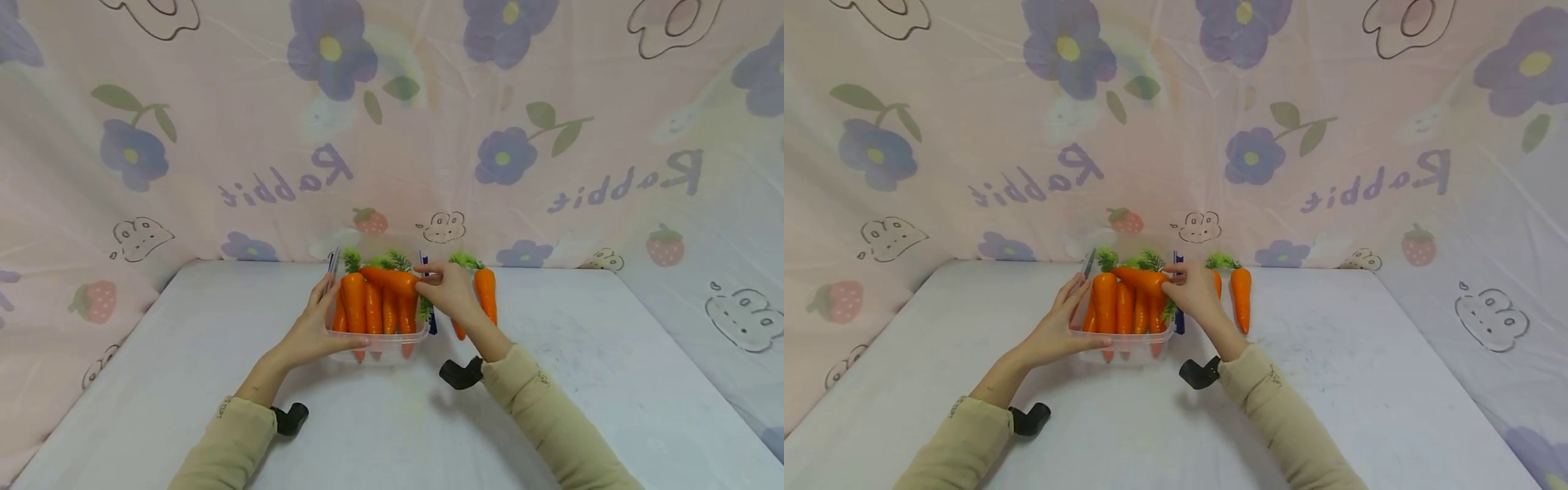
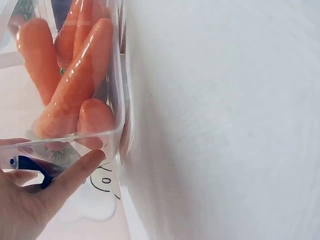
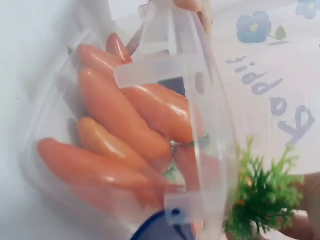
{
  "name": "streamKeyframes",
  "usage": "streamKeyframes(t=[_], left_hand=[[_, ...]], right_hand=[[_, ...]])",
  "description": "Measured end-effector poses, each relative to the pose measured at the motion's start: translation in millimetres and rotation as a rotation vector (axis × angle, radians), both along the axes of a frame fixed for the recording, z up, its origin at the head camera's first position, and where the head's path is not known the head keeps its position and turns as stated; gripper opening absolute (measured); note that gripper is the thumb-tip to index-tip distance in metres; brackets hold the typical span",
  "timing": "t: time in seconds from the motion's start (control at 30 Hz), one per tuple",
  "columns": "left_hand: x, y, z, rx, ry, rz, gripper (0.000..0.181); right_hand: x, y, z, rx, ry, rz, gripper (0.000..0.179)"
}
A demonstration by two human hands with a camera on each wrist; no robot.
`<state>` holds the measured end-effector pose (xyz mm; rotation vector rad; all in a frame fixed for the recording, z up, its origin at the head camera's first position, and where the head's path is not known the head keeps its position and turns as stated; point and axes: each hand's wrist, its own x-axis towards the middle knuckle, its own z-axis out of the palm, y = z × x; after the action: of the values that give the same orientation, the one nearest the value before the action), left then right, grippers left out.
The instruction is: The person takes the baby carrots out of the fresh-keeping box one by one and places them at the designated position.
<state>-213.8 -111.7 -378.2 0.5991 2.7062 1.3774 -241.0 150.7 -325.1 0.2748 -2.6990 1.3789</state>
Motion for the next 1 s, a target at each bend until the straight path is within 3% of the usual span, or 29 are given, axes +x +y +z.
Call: streamKeyframes(t=[0.33,0.5,0.63,0.83,1.0], left_hand=[[1.5,-0.5,2.1,0.006,-0.009,-0.002,0.118],[2.0,-0.3,1.5,0.01,-0.015,-0.006,0.118],[2.5,-0.1,1.4,0.013,-0.031,-0.002,0.118],[1.5,0.1,0.9,0.015,-0.023,0.0,0.119],[1.3,-1.1,0.2,0.019,-0.019,0.002,0.118]], right_hand=[[12.1,17,6.0,0.147,-0.025,0.109,0.027],[14.2,10,0.2,0.17,0.091,0.116,0.029],[11.0,3,-6.3,0.203,0.16,0.185,0.036],[9.3,-4,-8.9,0.26,0.135,0.205,0.044],[8.5,-5,-10.1,0.212,0.124,0.197,0.04]])
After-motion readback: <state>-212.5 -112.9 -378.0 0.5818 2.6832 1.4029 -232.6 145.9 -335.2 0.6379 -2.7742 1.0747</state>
